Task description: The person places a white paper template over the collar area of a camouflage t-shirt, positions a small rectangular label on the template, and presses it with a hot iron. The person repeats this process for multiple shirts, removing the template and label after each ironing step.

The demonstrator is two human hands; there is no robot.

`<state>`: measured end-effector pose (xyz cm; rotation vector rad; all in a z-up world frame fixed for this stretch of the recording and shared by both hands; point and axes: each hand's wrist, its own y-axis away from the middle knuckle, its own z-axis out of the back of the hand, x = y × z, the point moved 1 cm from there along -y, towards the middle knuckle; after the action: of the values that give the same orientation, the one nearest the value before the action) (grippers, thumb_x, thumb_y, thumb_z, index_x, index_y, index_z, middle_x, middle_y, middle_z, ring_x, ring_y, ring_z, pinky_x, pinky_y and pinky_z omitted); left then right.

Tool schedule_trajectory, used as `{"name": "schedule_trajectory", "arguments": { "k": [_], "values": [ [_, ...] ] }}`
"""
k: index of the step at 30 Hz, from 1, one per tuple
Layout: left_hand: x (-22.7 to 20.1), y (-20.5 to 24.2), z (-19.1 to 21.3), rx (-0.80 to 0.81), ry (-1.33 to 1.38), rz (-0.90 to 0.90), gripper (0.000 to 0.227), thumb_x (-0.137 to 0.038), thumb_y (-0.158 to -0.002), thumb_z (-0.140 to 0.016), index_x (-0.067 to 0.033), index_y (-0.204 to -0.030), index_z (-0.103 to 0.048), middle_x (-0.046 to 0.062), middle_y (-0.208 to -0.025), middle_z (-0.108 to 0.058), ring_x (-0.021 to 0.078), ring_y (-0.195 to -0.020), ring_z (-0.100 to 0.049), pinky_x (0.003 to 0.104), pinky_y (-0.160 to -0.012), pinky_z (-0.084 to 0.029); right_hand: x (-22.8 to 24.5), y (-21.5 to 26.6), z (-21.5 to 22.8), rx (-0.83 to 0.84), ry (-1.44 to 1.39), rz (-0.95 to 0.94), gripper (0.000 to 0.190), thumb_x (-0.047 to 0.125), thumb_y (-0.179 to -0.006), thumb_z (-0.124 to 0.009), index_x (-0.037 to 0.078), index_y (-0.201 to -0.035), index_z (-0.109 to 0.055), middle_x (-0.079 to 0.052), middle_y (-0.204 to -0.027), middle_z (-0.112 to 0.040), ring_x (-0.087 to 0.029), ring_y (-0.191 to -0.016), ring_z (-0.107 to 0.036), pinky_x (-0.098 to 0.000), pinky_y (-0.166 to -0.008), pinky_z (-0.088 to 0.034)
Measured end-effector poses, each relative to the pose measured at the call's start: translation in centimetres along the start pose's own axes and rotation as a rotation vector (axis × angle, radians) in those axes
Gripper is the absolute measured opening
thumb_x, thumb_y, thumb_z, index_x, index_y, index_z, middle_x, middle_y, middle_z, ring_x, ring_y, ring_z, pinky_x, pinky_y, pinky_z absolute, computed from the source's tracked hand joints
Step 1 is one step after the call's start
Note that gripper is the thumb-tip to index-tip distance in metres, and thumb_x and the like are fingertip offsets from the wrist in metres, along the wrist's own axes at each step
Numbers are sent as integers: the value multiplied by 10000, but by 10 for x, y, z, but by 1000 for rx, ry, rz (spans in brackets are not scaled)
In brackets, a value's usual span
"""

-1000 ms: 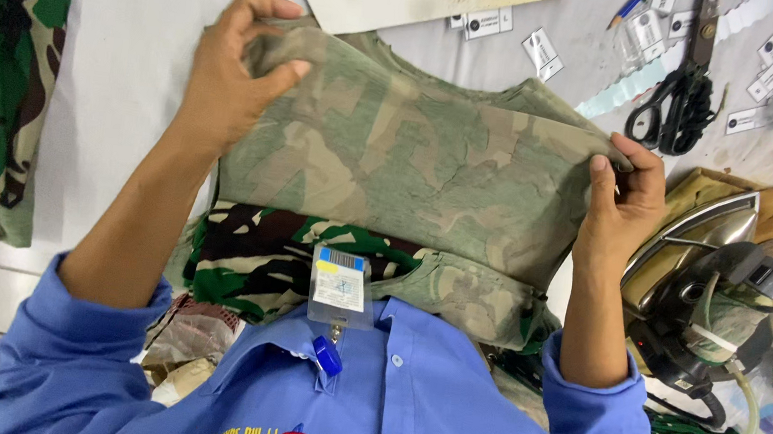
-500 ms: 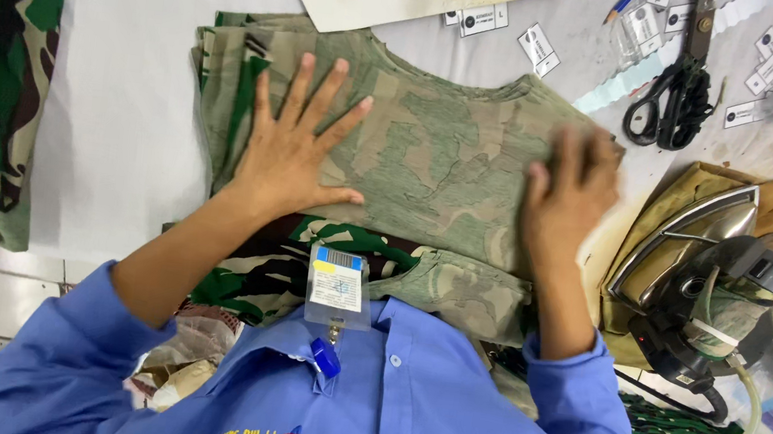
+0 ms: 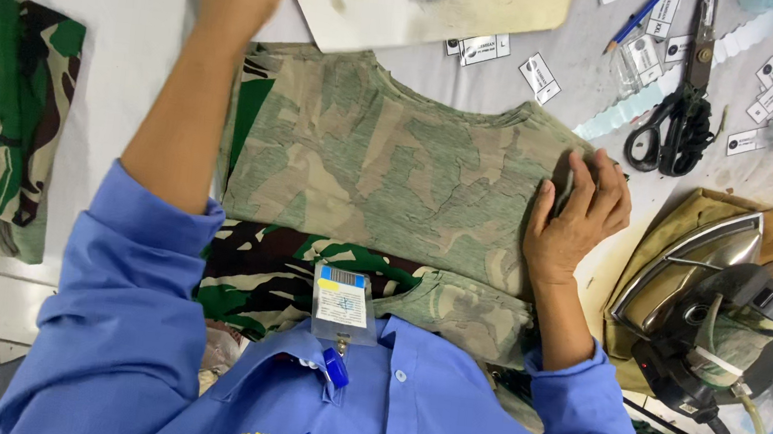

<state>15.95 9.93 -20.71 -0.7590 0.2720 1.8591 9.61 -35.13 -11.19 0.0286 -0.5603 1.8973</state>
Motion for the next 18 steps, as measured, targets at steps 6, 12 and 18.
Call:
{"name": "schedule_trajectory", "arguments": {
  "k": [6,12,18],
  "values": [
    [-68,44,83,160,990,518,208,-106,-916,-699,-123,-1105,-613,38,-1092,-747,162,-963,-769,354,-831,-702,30,6,29,52,-707,-299,266,185,-1055,-497,-20,-1215,-553,-149,-1092,-582,-223,-989,-623,-316,-889,-538],
    [-130,150,78,360,323,165,79,-150,-961,-647,-88,-936,-605,15,-833,-615,105,-616,-484,269,-548,-394,-25,14,13,335,-1199,-1207,978,711,-755,-44,199,-1483,-451,45,-831,-551,-118,-933,-576,-281,-884,-433],
    [-124,135,60,134,75,-150,99,-16,-946,-591,-74,-886,-538,108,-1325,-611,371,-1298,-459,535,-1024,-421,-14,-1,18,493,-444,-647,274,334,-962,-663,109,-846,-561,17,-774,-514,-104,-739,-408,-283,-625,-304]
  ]
}}
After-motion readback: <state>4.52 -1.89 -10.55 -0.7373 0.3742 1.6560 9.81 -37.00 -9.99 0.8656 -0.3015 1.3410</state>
